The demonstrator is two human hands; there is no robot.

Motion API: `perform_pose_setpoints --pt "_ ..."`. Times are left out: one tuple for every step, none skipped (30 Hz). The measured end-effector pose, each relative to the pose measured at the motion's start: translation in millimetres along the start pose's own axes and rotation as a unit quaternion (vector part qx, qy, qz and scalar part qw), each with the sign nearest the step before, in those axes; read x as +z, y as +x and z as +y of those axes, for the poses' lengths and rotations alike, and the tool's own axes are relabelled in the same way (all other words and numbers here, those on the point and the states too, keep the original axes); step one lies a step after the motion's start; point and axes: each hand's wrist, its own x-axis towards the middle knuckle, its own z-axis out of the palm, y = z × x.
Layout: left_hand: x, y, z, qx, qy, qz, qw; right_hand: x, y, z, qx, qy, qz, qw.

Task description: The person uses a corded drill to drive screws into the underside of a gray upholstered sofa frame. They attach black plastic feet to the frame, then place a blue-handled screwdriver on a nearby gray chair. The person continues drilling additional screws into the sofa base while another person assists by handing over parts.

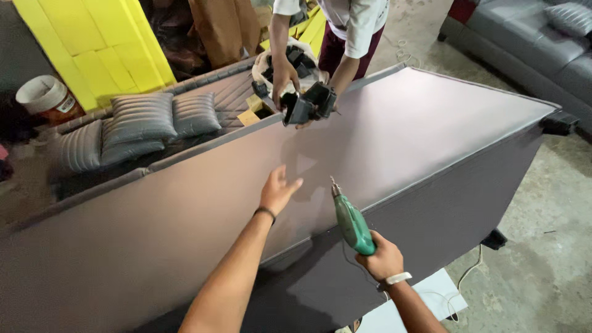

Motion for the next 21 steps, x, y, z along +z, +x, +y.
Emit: perform_pose_setpoints --pt "11 18 12 -0.004 0.001 0.021 1.000 -5 -1 8 0.012 0.001 -0.011 1.000" --pt "19 34 24 -0.008 0.003 0.040 0.999 -10 -3 16 0.024 0.002 -0.021 0.999" --pt "23 48 32 0.023 0.055 0.098 0.993 -13 -4 22 0.037 0.003 -0.032 0.999" --pt "31 60 40 0.055 0.105 0.152 0.981 -18 -5 29 0.033 0.009 -0.032 0.999" --pt "36 72 46 0.051 0.102 0.152 0.982 -24 -8 38 0.029 0.015 -0.032 0.999" --pt "40 83 50 0.047 0.098 0.153 0.982 -29 -10 45 0.025 0.019 -0.032 0.999" --pt "45 90 51 0.042 0.094 0.154 0.983 -34 -11 51 0.025 0.011 -0.038 0.999" --pt "47 95 50 0.034 0.070 0.154 0.985 -37 -12 54 0.023 0.005 -0.045 0.999" --pt "48 99 47 0.025 0.046 0.153 0.987 -40 -12 56 0.021 0.000 -0.053 0.998" --pt "52 104 46 0.018 0.021 0.151 0.988 -42 -12 58 0.024 -0.003 -0.057 0.998" --pt "55 108 43 0.002 -0.003 0.165 0.986 -44 -11 59 0.026 -0.005 -0.062 0.998" --pt "54 109 39 -0.014 -0.027 0.181 0.983 -47 -10 60 0.028 -0.008 -0.068 0.997" --pt "52 107 35 -0.031 -0.052 0.196 0.979 -48 -9 60 0.027 -0.011 -0.067 0.997" --pt "45 101 29 -0.044 -0.167 0.179 0.969 -47 -8 59 0.023 -0.014 -0.070 0.997" --pt "37 92 23 -0.056 -0.279 0.161 0.945 -45 -7 57 0.019 -0.016 -0.072 0.997" --pt "30 79 19 -0.066 -0.389 0.142 0.908 -45 -6 56 -0.007 -0.007 -0.062 0.998" --pt "20 62 14 -0.082 -0.477 0.119 0.867 -44 -6 53 -0.032 0.003 -0.052 0.998" --pt "8 38 8 -0.096 -0.561 0.097 0.817 -43 -6 51 -0.058 0.012 -0.043 0.997" --pt "-1 16 5 -0.108 -0.639 0.075 0.758 -40 -6 47 -0.072 0.017 -0.037 0.997" --pt "-7 -4 4 -0.124 -0.650 0.075 0.746 -39 -4 43 -0.087 0.021 -0.032 0.996" --pt "-13 -24 5 -0.140 -0.662 0.076 0.732 -37 -3 39 -0.101 0.025 -0.028 0.994"
